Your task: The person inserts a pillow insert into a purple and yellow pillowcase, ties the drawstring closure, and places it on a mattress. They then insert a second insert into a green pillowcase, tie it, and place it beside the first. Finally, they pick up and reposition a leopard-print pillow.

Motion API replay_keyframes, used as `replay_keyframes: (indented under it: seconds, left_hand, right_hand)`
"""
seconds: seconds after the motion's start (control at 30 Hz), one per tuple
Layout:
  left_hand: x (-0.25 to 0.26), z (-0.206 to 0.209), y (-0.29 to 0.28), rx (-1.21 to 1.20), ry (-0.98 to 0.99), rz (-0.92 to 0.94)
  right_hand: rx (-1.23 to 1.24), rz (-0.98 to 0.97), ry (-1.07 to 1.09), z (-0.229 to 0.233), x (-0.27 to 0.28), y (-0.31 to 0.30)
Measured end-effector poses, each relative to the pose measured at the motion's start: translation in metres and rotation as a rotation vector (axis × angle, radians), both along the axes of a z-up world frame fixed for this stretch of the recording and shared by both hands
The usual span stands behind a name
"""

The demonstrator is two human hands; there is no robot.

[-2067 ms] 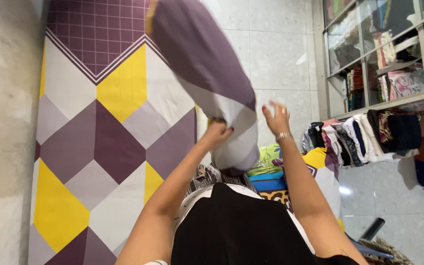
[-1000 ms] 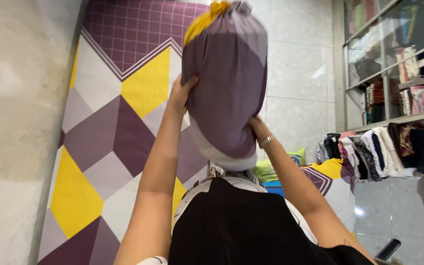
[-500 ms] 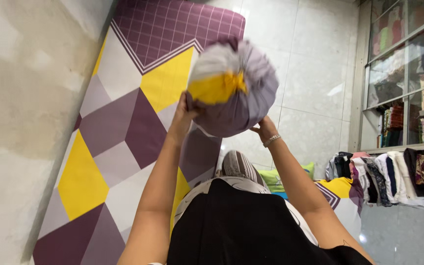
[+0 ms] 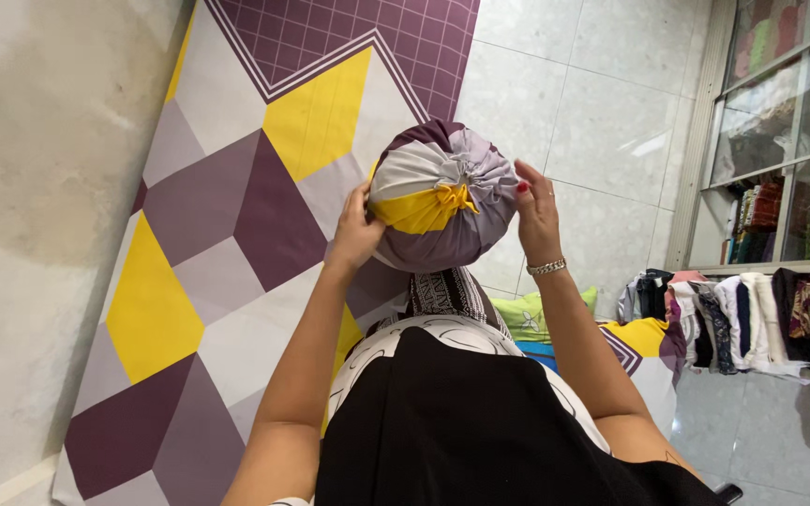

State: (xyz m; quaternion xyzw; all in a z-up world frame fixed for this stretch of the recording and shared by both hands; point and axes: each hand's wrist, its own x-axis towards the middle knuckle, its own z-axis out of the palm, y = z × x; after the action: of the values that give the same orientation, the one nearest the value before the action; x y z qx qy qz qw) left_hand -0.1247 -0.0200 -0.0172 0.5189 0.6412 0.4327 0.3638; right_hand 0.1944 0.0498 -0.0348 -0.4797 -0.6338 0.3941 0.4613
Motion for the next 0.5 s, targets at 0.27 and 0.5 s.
replay_keyframes:
  seconds: [0.27,0.5]
  left_hand:
    - [0.061,0.087,0.007,0.326,0.486,0.030]
    - [0.053,0.099,0.002,0.163,0.237,-0.073]
  right_hand:
    - [0.259,0.175,-0.289,0.061,-0.044,-0.039]
    - [0.289,0.173,-0.220,0.048,-0.031,-0.062]
